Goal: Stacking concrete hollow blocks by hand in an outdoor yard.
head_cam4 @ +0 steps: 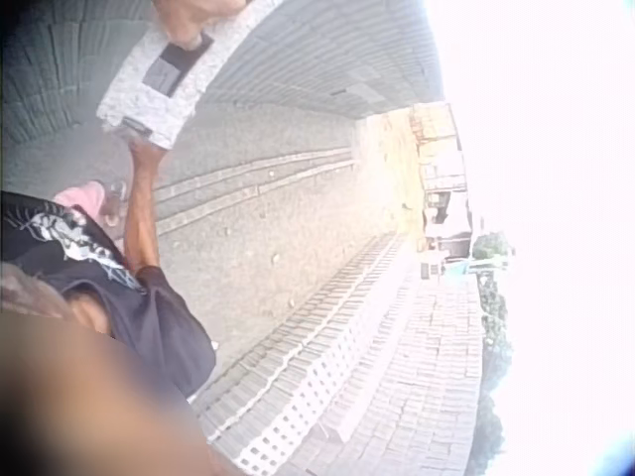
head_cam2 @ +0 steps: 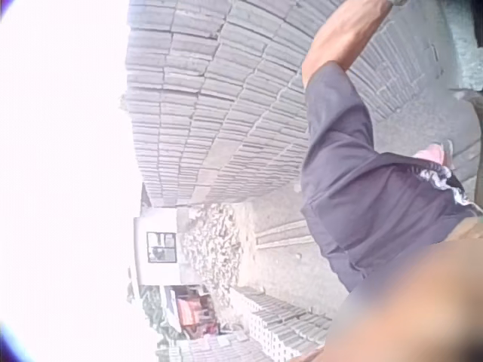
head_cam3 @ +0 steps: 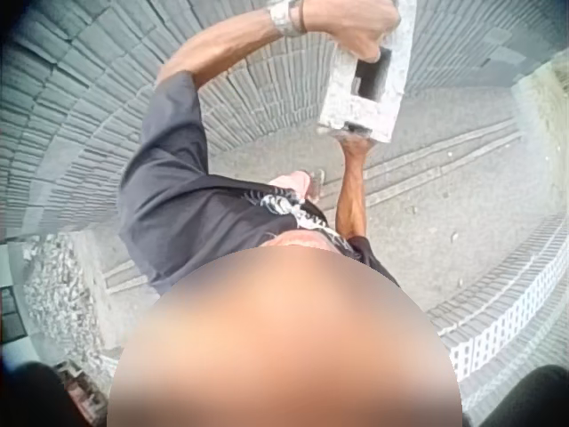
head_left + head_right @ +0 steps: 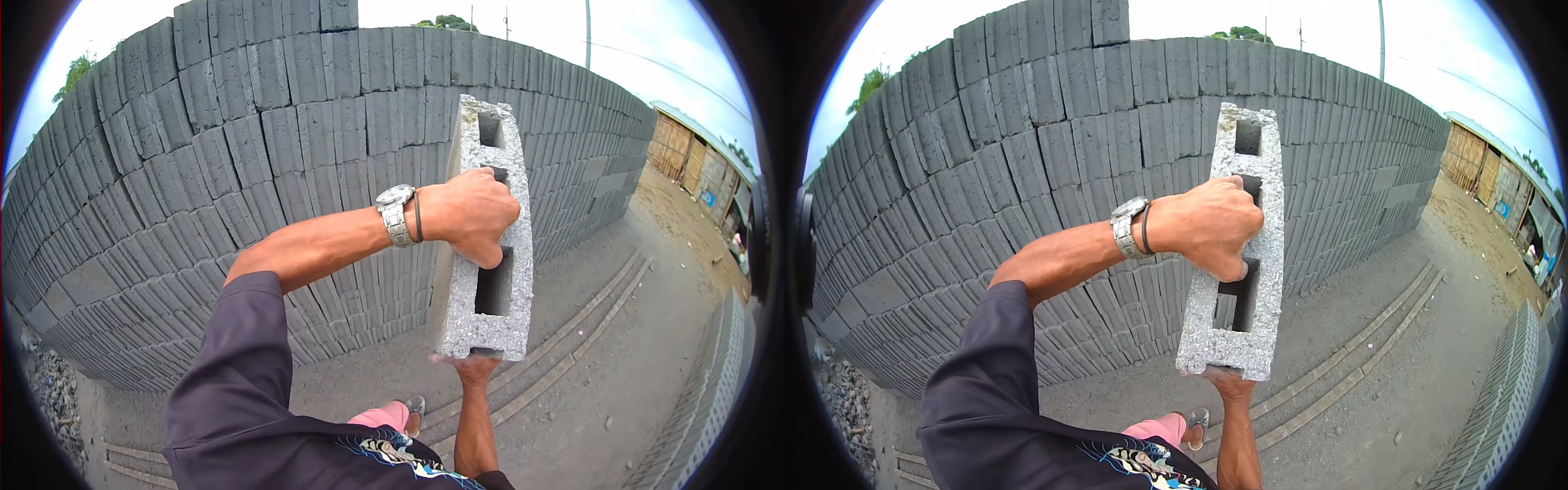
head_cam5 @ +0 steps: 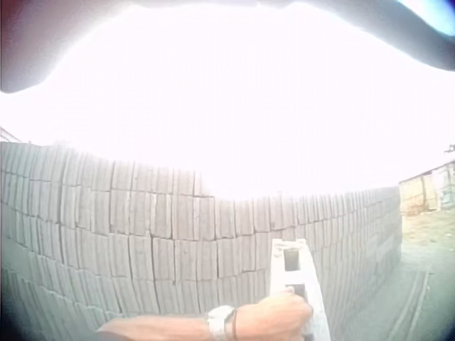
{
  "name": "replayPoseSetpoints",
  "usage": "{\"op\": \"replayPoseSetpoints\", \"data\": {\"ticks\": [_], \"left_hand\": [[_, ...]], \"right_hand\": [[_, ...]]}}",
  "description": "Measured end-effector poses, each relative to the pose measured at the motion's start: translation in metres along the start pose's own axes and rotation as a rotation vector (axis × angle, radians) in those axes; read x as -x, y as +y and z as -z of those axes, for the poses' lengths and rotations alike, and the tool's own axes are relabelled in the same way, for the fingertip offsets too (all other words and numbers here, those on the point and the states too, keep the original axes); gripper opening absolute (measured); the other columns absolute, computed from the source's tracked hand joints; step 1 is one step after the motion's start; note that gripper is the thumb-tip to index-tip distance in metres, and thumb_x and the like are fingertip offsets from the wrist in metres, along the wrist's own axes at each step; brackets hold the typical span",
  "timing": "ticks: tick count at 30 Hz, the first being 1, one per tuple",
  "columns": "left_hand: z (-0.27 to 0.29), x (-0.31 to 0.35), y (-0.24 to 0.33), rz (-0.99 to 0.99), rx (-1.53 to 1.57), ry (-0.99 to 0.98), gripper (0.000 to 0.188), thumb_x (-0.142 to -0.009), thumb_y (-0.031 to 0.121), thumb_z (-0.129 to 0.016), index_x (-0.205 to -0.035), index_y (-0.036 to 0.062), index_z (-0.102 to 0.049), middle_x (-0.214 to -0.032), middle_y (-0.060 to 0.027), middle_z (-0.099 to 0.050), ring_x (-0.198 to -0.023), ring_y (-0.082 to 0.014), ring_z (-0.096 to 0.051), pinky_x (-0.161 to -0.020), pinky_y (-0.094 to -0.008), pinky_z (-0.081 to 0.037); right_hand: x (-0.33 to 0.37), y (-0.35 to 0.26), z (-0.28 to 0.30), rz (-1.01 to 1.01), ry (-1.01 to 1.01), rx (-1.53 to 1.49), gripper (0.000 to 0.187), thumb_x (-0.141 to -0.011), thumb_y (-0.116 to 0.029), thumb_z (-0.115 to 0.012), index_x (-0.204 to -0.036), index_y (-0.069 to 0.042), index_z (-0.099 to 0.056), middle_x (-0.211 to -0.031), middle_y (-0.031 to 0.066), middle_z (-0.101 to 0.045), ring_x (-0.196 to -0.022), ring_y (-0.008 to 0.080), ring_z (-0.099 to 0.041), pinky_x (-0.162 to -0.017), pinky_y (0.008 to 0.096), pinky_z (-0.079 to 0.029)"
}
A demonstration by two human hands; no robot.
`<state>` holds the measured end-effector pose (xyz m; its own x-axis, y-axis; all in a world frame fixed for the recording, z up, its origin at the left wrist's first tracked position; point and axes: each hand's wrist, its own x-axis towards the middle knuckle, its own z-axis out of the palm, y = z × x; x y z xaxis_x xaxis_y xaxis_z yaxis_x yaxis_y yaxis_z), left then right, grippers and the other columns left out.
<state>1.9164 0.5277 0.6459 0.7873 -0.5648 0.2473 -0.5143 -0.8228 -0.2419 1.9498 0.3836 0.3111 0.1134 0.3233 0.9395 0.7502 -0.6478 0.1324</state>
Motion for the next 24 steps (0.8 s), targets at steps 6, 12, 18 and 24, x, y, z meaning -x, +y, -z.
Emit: {"op": "replayPoseSetpoints", "data": {"ticks": [6, 12, 18, 24], "left_hand": [[0.14, -0.084, -0.145, 0.273, -0.31, 0.045, 0.025, -0.053, 0.025, -0.059, -0.053, 0.0, -0.063, -0.047, -0.0082, -0.051, -0.041, -0.0214, -0.046, -0.036, -0.0387, -0.03], [0.212, -0.125, -0.252, 0.528, -0.624, -0.019, 0.033, -0.072, 0.023, -0.059, -0.091, -0.0023, -0.068, -0.085, -0.0179, -0.067, -0.077, -0.0272, -0.065, -0.062, -0.0376, -0.049], [0.207, -0.122, -0.363, 0.561, -1.039, 0.198, 0.029, -0.078, 0.02, -0.055, -0.093, -0.0028, -0.066, -0.09, -0.0177, -0.066, -0.084, -0.0282, -0.064, -0.071, -0.0385, -0.048], [0.175, -0.094, -0.427, 0.576, -1.327, 0.429, 0.026, -0.084, 0.017, -0.052, -0.095, -0.0033, -0.063, -0.095, -0.0174, -0.066, -0.091, -0.0293, -0.063, -0.08, -0.0393, -0.048]], "right_hand": [[-0.269, 0.057, -0.141, 0.006, 0.695, -0.341, 0.089, -0.065, -0.072, -0.07, -0.133, -0.019, -0.046, -0.121, 0.0072, -0.059, -0.112, 0.0267, -0.058, -0.106, 0.0441, -0.04], [-0.482, 0.082, -0.167, -0.378, 0.27, -1.646, 0.073, -0.059, -0.024, -0.093, -0.117, 0.002, -0.056, -0.104, 0.0089, -0.064, -0.097, 0.0208, -0.062, -0.095, 0.0344, -0.048], [-0.615, 0.104, -0.211, -0.221, -0.058, -1.312, 0.068, -0.084, -0.051, -0.06, -0.123, 0.004, -0.053, -0.121, 0.0172, -0.057, -0.112, 0.0273, -0.055, -0.106, 0.0392, -0.037], [-0.7, 0.094, -0.245, -0.096, -0.317, -1.665, 0.061, -0.099, -0.048, -0.043, -0.138, -0.001, -0.046, -0.144, 0.0151, -0.045, -0.133, 0.0252, -0.042, -0.11, 0.0362, -0.03]]}}
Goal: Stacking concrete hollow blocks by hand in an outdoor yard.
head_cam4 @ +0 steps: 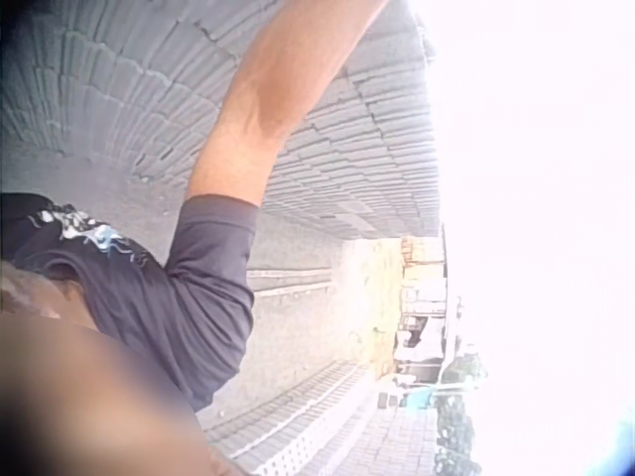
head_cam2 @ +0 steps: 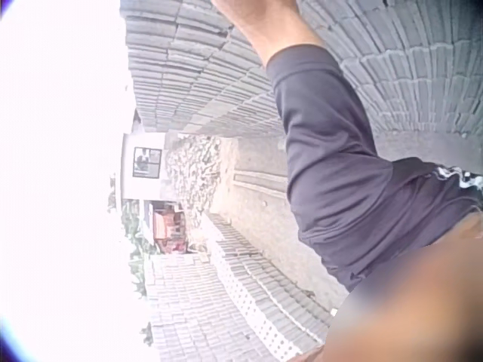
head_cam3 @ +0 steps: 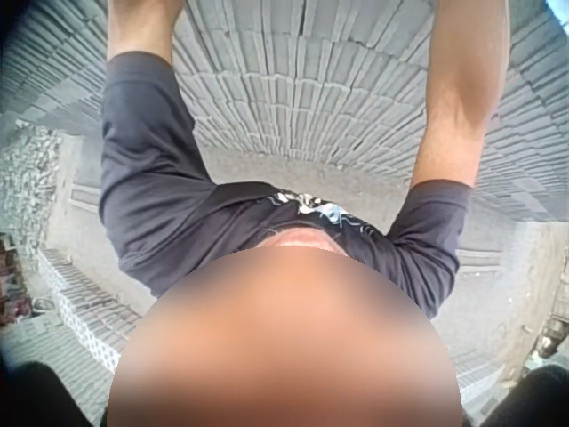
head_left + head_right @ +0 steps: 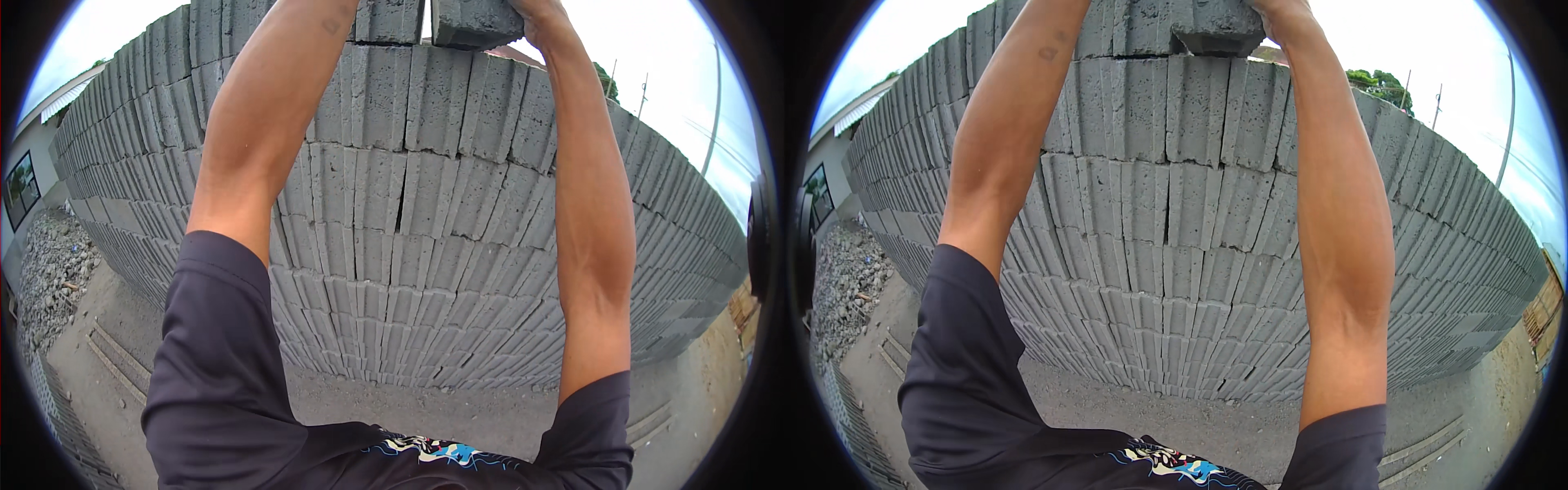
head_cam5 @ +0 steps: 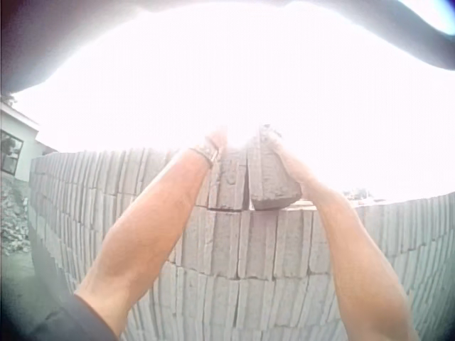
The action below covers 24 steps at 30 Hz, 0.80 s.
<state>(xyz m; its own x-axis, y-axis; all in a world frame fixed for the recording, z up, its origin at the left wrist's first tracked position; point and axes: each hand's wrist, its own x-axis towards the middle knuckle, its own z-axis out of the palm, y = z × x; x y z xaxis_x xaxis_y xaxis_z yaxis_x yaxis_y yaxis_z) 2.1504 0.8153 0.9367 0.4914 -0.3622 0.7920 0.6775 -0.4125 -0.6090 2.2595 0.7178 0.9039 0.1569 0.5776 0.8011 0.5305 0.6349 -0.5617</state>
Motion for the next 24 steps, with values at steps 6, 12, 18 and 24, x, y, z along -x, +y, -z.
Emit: {"op": "replayPoseSetpoints", "data": {"ticks": [6, 12, 18, 24], "left_hand": [[-0.057, 0.02, 0.0, 0.064, -0.093, 0.142, 0.023, -0.09, 0.014, -0.048, -0.097, -0.0038, -0.061, -0.099, -0.0172, -0.065, -0.098, -0.0303, -0.062, -0.088, -0.0401, -0.047], [-0.095, 0.031, 0.008, 0.328, 0.094, 0.151, 0.024, -0.09, 0.012, -0.045, -0.098, -0.0038, -0.061, -0.1, -0.0161, -0.065, -0.092, -0.0311, -0.064, -0.084, -0.0389, -0.049], [-0.108, 0.046, 0.033, 0.517, 0.187, 0.531, 0.035, -0.092, 0.027, -0.042, -0.103, 0.0019, -0.064, -0.108, -0.0216, -0.063, -0.108, -0.0393, -0.054, -0.097, -0.0549, -0.035], [-0.106, 0.045, 0.038, 0.578, 0.151, 0.406, 0.038, -0.092, 0.028, -0.041, -0.107, 0.0008, -0.064, -0.118, -0.0224, -0.06, -0.118, -0.0409, -0.048, -0.103, -0.0559, -0.028]], "right_hand": [[-0.016, 0.038, -0.006, 0.333, 0.071, 0.191, 0.061, -0.099, -0.047, -0.043, -0.139, -0.001, -0.045, -0.145, 0.0147, -0.044, -0.133, 0.0249, -0.04, -0.111, 0.0358, -0.029], [-0.07, 0.112, -0.02, 0.556, 0.081, 0.135, 0.057, -0.101, -0.043, -0.041, -0.14, -0.002, -0.043, -0.147, 0.0139, -0.041, -0.136, 0.0245, -0.037, -0.112, 0.0345, -0.027], [-0.128, 0.187, -0.023, 0.688, 0.185, 0.371, 0.048, -0.103, -0.032, -0.034, -0.141, -0.003, -0.042, -0.145, 0.0149, -0.044, -0.135, 0.0265, -0.038, -0.113, 0.0347, -0.026], [-0.135, 0.196, -0.025, 0.822, 0.376, 0.711, 0.053, -0.099, -0.038, -0.04, -0.136, -0.001, -0.047, -0.136, 0.0176, -0.051, -0.127, 0.0295, -0.047, -0.107, 0.037, -0.034]]}}
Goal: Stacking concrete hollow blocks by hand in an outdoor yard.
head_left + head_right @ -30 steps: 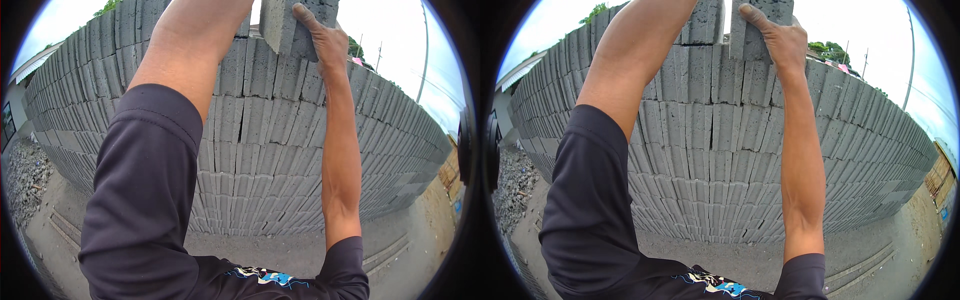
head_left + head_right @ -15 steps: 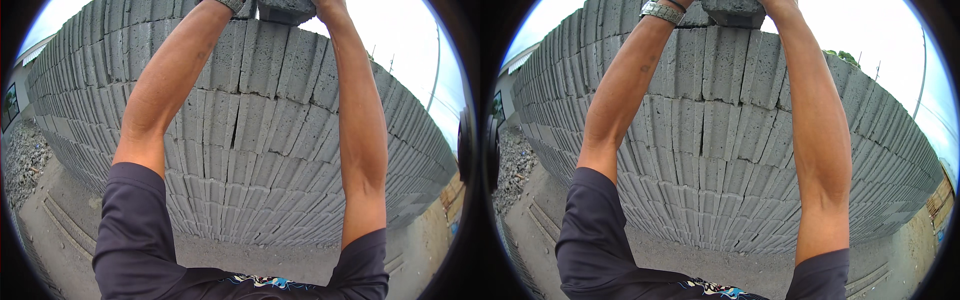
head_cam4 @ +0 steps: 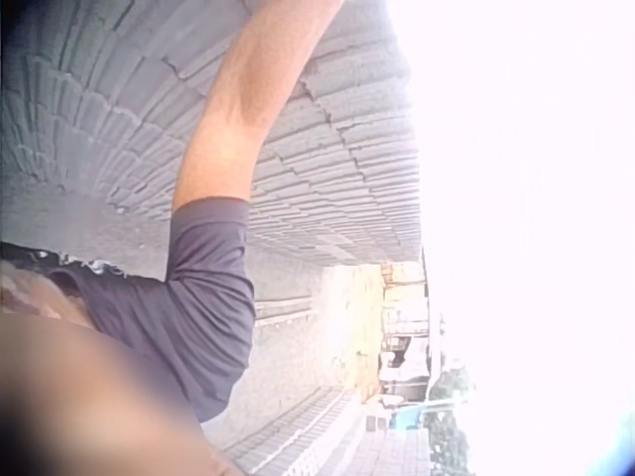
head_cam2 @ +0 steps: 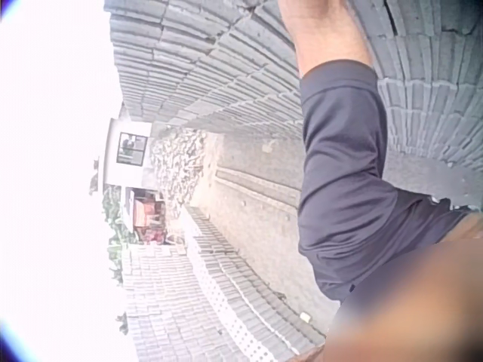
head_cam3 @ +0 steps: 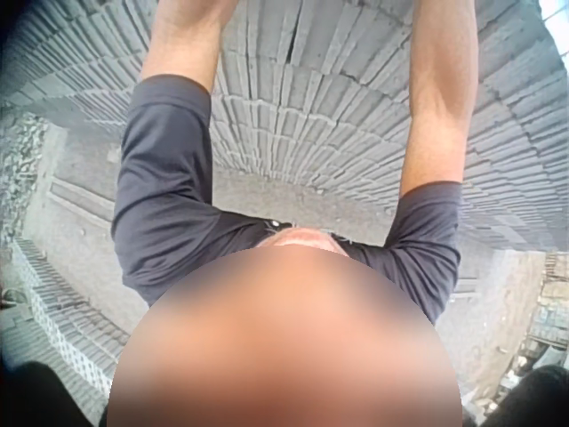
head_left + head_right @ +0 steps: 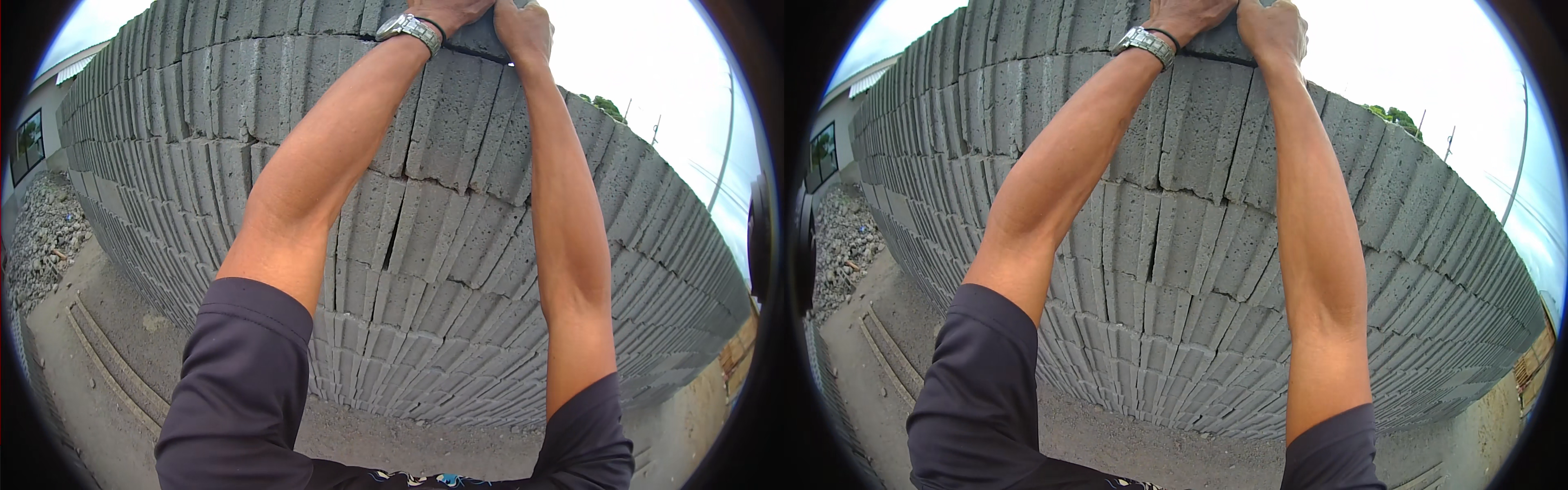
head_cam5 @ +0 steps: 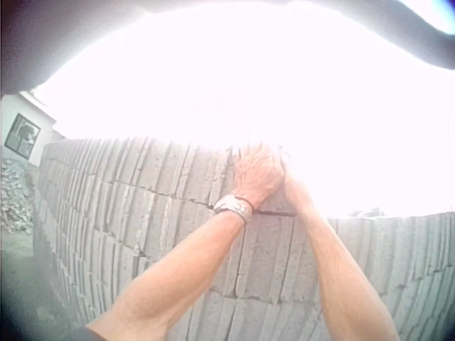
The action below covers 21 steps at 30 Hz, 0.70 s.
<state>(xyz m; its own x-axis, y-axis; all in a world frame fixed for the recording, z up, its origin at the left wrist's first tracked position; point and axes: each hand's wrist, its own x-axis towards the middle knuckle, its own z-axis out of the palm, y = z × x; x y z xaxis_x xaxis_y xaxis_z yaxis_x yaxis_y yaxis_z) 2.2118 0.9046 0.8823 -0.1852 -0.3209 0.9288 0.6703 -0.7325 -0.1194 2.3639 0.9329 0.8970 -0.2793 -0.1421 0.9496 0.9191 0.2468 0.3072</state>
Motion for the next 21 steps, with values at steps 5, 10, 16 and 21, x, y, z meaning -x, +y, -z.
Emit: {"op": "replayPoseSetpoints", "data": {"ticks": [5, 10, 16, 21], "left_hand": [[0.024, -0.009, 0.02, 0.075, -0.062, -0.329, 0.037, -0.091, 0.026, -0.041, -0.109, 0.003, -0.064, -0.116, -0.0215, -0.061, -0.12, -0.0404, -0.047, -0.104, -0.0583, -0.025], [0.034, 0.0, 0.001, -0.214, -0.274, 0.004, 0.039, -0.088, 0.026, -0.049, -0.117, 0.0034, -0.061, -0.116, -0.0238, -0.061, -0.111, -0.0332, -0.057, -0.092, -0.0449, -0.042], [0.206, 0.187, 0.057, 0.208, 0.292, -0.54, 0.054, -0.09, 0.008, -0.048, -0.144, 0.009, -0.038, -0.144, -0.0209, -0.041, -0.133, -0.0337, -0.041, -0.108, -0.0431, -0.036], [0.574, 0.458, 0.11, 1.088, -0.092, -1.248, 0.045, -0.09, 0.02, -0.056, -0.131, 0.0013, -0.05, -0.126, -0.0262, -0.056, -0.12, -0.0402, -0.052, -0.101, -0.0436, -0.043]], "right_hand": [[-0.007, -0.041, 0.042, -0.536, -0.146, -0.015, 0.069, -0.091, -0.055, -0.043, -0.13, 0.001, -0.051, -0.126, 0.0235, -0.057, -0.121, 0.0362, -0.052, -0.103, 0.0425, -0.039], [-0.004, -0.077, 0.065, -0.741, -0.265, -0.048, 0.085, -0.085, -0.069, -0.045, -0.128, 0.004, -0.051, -0.118, 0.0284, -0.061, -0.115, 0.0416, -0.057, -0.099, 0.0474, -0.043], [0.017, -0.051, 0.085, -0.735, -0.353, -0.002, 0.09, -0.086, -0.071, -0.041, -0.134, 0.005, -0.045, -0.118, 0.0293, -0.06, -0.116, 0.0428, -0.056, -0.098, 0.0507, -0.043], [0.002, -0.088, 0.046, -0.697, -0.386, -0.042, 0.097, -0.083, -0.077, -0.038, -0.137, 0.003, -0.044, -0.13, 0.0278, -0.054, -0.125, 0.0414, -0.049, -0.104, 0.0504, -0.038]]}}
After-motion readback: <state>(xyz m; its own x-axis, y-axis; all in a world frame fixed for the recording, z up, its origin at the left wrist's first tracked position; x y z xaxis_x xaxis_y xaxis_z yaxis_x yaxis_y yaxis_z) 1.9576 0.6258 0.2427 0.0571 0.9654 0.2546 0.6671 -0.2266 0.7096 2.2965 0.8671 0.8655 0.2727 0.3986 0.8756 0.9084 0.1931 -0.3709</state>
